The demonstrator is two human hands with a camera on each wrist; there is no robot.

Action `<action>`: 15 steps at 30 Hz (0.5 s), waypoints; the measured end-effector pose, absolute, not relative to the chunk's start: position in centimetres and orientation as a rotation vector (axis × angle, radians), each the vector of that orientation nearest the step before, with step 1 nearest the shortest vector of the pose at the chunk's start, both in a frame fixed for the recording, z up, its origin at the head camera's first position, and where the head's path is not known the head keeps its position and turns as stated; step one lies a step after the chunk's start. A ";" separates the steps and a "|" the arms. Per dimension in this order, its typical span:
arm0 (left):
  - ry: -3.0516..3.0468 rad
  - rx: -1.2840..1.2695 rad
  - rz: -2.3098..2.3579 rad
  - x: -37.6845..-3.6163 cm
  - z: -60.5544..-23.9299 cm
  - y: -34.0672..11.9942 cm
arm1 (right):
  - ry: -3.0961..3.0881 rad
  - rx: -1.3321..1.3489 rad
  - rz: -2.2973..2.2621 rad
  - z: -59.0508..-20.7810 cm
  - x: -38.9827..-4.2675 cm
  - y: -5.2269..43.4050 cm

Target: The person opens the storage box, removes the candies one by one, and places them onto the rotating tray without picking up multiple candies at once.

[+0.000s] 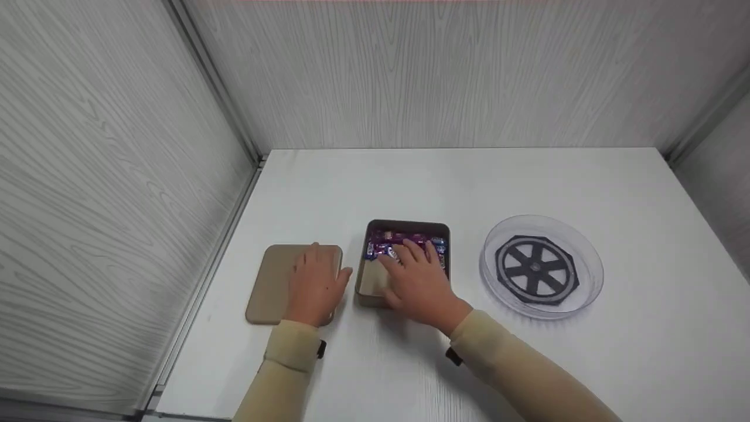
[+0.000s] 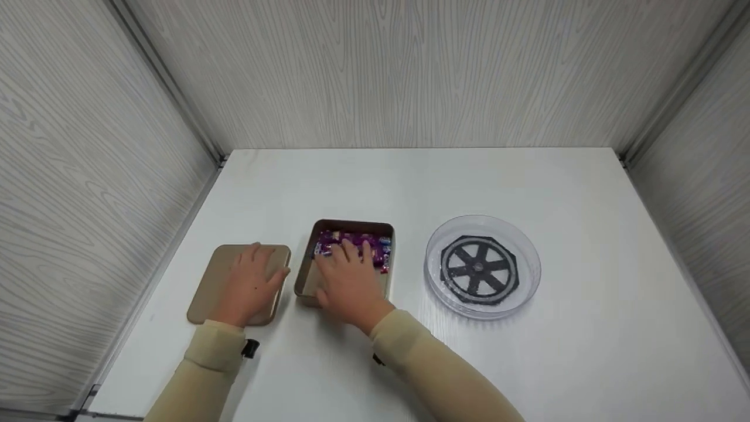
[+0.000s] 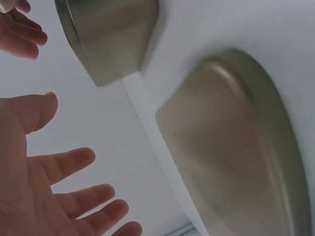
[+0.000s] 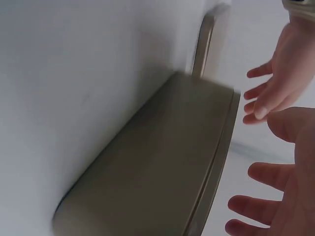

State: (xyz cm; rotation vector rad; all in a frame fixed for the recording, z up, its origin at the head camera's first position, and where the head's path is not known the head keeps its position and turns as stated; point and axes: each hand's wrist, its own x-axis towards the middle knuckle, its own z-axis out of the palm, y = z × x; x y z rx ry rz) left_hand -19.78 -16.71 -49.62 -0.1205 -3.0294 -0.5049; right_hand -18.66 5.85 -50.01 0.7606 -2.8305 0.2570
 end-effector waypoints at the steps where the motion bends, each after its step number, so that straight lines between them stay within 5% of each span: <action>1: -3.026 -0.160 -0.502 -19.8 -49.6 -15.9 | -2.824 0.731 0.261 -50.1 -18.5 7.0; 15: -3.027 -0.657 -0.386 -20.7 -50.2 -6.5 | -2.888 0.321 0.364 -51.6 -16.5 21.0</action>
